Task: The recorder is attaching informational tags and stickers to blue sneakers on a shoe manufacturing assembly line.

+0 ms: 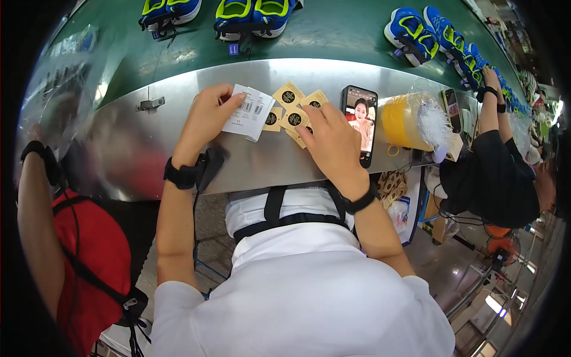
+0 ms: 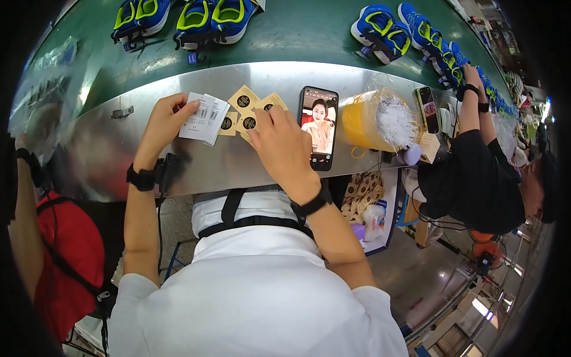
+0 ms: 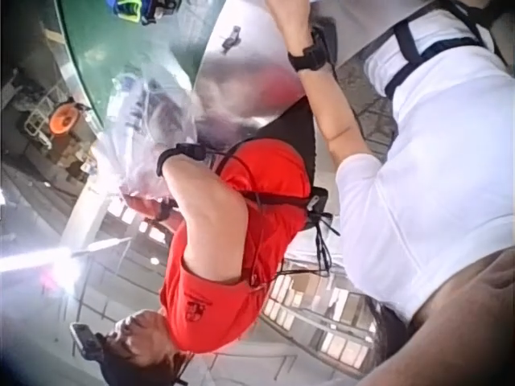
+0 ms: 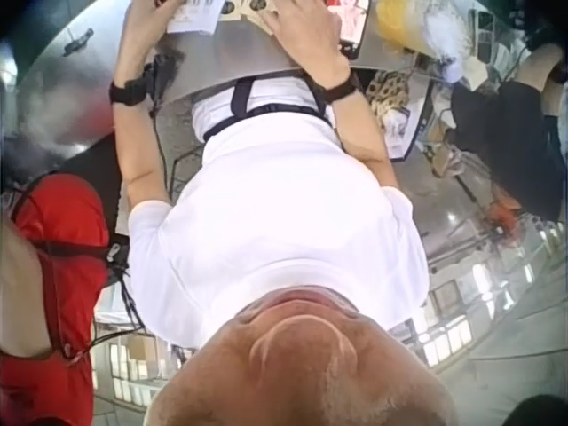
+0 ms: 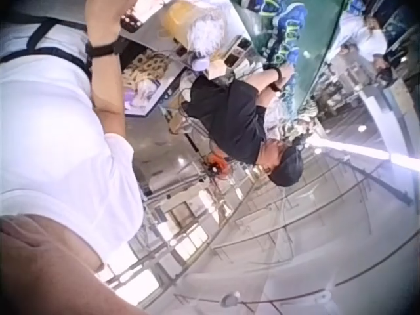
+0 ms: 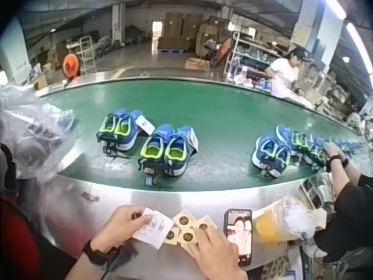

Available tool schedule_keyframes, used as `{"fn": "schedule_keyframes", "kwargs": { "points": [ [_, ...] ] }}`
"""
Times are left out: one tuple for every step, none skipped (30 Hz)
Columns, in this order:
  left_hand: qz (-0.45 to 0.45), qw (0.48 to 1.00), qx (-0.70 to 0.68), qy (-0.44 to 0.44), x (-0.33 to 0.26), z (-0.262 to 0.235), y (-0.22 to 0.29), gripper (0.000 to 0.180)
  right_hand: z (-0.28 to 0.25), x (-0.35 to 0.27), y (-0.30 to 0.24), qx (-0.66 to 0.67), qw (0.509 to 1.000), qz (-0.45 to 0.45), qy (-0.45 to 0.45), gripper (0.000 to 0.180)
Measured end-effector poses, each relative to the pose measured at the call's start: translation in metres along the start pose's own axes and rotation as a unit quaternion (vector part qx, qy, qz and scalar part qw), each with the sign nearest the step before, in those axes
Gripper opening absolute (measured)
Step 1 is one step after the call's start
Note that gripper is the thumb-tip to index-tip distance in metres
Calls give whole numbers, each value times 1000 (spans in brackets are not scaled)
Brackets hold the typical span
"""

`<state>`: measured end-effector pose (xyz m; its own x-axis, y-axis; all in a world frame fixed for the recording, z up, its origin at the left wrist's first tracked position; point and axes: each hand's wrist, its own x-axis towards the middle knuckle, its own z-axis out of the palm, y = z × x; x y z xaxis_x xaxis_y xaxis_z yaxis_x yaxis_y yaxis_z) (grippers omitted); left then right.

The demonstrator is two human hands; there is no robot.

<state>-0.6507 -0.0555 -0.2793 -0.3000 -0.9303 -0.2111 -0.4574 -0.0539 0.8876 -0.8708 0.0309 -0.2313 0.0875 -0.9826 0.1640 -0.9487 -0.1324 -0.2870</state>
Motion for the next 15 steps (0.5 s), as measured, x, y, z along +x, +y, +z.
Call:
{"fn": "schedule_keyframes", "kwargs": {
  "points": [
    [6, 998, -67, -4, -1, -1, -2, 26, 4, 3, 1, -1, 1000, 0, 5, 24],
    [11, 998, -66, -4, -3, -1, -4, 26, 8, 4, 2, -15, 1000, -10, -10, 27],
    [-1, 995, -95, 10, -8, -2, 0, 26, 12, 5, 3, -28, 999, -20, -26, 29],
    [-13, 992, -124, 23, -12, -2, 2, 26, 15, 6, 3, -30, 999, -21, -24, 29],
    [-12, 992, -125, 24, -14, -3, 0, 26, 16, 6, 4, -7, 1000, -27, -9, 27],
    [-1, 988, -154, 27, -16, -3, -1, 24, 17, 7, 6, 14, 999, -32, 6, 24],
    [9, 983, -183, 29, -18, -3, 0, 22, 20, 7, 10, 12, 999, -33, 8, 24],
    [10, 982, -184, 29, -22, 0, 4, 22, 22, 8, 17, 102, 995, -14, -6, 18],
    [26, 971, -232, 39, -26, 4, 12, 18, 21, 10, 18, 191, 981, 7, -19, 13],
    [42, 958, -280, 48, -30, 7, 17, 14, 17, 10, 18, 188, 982, 10, -16, 13],
    [45, 958, -281, 43, -33, 10, 17, 14, 10, 10, 18, 292, 952, 71, -51, 12],
    [27, 929, -370, -8, -35, 16, 16, 10, 2, 8, 18, 389, 908, 133, -81, 10],
    [7, 889, -453, -62, -36, 22, 20, 9, -4, 6, 17, 383, 910, 138, -71, 10],
    [-51, 835, -537, -107, -42, 30, 30, 10, -6, 3, 11, 499, 844, 173, -93, 9],
    [-66, 822, -558, -97, -45, 44, 36, 13, -9, 1, 9, 603, 764, 202, -109, 8]
  ]
}}
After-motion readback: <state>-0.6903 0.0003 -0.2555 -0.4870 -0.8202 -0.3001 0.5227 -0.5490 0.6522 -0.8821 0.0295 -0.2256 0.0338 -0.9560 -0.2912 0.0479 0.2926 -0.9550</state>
